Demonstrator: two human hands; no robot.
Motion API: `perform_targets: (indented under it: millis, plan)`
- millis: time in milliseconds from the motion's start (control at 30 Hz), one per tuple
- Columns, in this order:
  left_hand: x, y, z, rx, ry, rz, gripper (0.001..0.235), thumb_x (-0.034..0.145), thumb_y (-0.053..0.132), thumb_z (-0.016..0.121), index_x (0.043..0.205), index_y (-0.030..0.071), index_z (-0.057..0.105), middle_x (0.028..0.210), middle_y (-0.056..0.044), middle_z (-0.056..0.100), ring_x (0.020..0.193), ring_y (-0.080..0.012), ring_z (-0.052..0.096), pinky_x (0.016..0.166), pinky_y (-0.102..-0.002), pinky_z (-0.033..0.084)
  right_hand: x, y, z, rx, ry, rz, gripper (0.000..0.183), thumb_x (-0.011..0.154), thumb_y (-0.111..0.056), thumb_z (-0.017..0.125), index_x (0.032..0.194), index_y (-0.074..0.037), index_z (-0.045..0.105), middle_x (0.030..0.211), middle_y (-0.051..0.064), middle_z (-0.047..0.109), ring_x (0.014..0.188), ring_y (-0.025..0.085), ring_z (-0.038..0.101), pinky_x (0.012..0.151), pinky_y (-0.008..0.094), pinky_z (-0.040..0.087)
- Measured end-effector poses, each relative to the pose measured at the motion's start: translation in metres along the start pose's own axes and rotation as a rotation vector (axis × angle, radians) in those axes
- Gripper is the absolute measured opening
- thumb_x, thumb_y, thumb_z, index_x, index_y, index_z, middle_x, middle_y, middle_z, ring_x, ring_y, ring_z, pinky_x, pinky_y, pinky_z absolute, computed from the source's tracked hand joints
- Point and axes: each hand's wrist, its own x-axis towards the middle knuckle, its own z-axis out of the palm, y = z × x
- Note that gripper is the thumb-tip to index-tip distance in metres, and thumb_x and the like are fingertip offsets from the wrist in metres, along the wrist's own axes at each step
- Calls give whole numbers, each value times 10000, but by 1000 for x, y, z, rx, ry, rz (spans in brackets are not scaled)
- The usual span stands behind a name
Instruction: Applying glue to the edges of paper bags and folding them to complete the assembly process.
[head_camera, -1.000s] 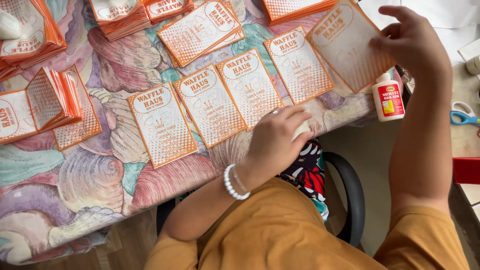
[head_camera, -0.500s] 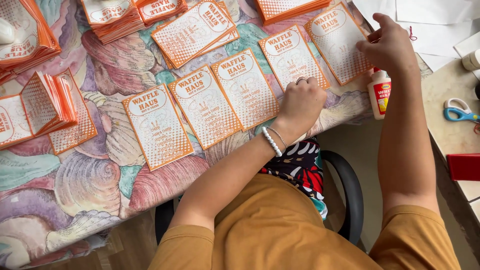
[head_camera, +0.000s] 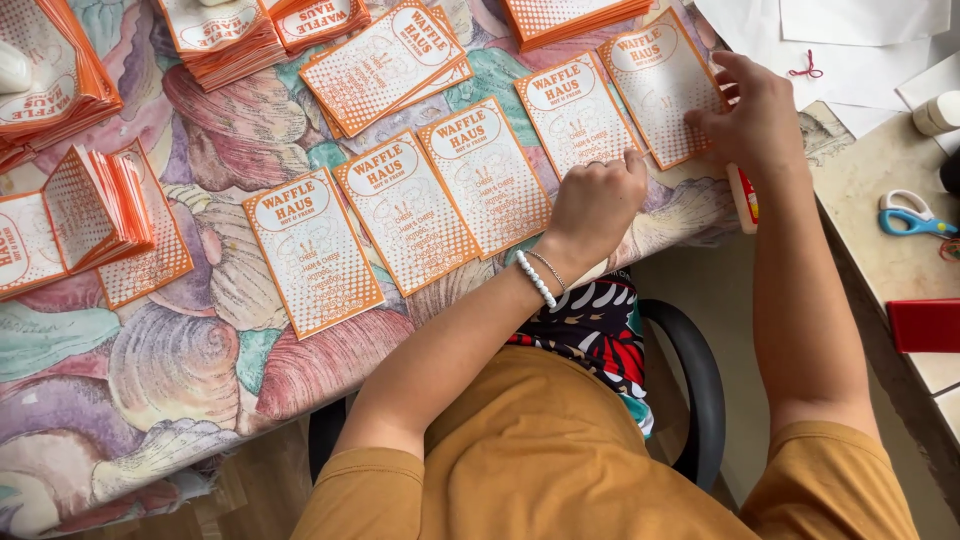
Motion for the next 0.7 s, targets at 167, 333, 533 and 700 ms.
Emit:
perform_targets:
  millis: [167, 333, 533, 700]
  plan:
    - [-2, 0, -22, -315, -8, -227, 233, 829, -80, 598, 1000, 74, 625, 682, -83, 674, 562, -325, 668, 428, -431, 474, 1, -2, 1, -35, 29, -57, 635, 893, -83, 857, 1460, 30, 596, 1207, 221, 666, 960, 316, 639, 763, 469, 556]
    - [-11, -5, -21, -601, -19, -490, 410, 805, 81, 824, 1191, 109, 689, 876, -58, 791, 826, -314, 746, 640, -472, 526, -38, -27, -2, 14, 190, -214, 497, 970, -31, 809, 1405, 111, 616, 1222, 245, 684, 1026, 324, 633, 824, 430, 544]
    - [-30, -8, -60, -957, 115, -582, 556, 839, -71, 697, 1364, -38, 519, 777, -215, 691, 668, -377, 750, 661, -468, 614, -119, -79, 30, 107, 378, -402, 338, 1005, 102, 746, 1337, 49, 702, 1066, 246, 662, 912, 408, 656, 808, 509, 552]
    - [-70, -8, -112, -259, 187, -266, 884, 953, -1, 722, 1668, 227, 255, 1365, -268, 505, 1371, -478, 531, 1142, -604, 496, -159, -87, 69, 133, 218, -524, 304, 929, -2, 751, 1231, -33, 748, 1169, 165, 751, 1146, 400, 703, 966, 465, 551]
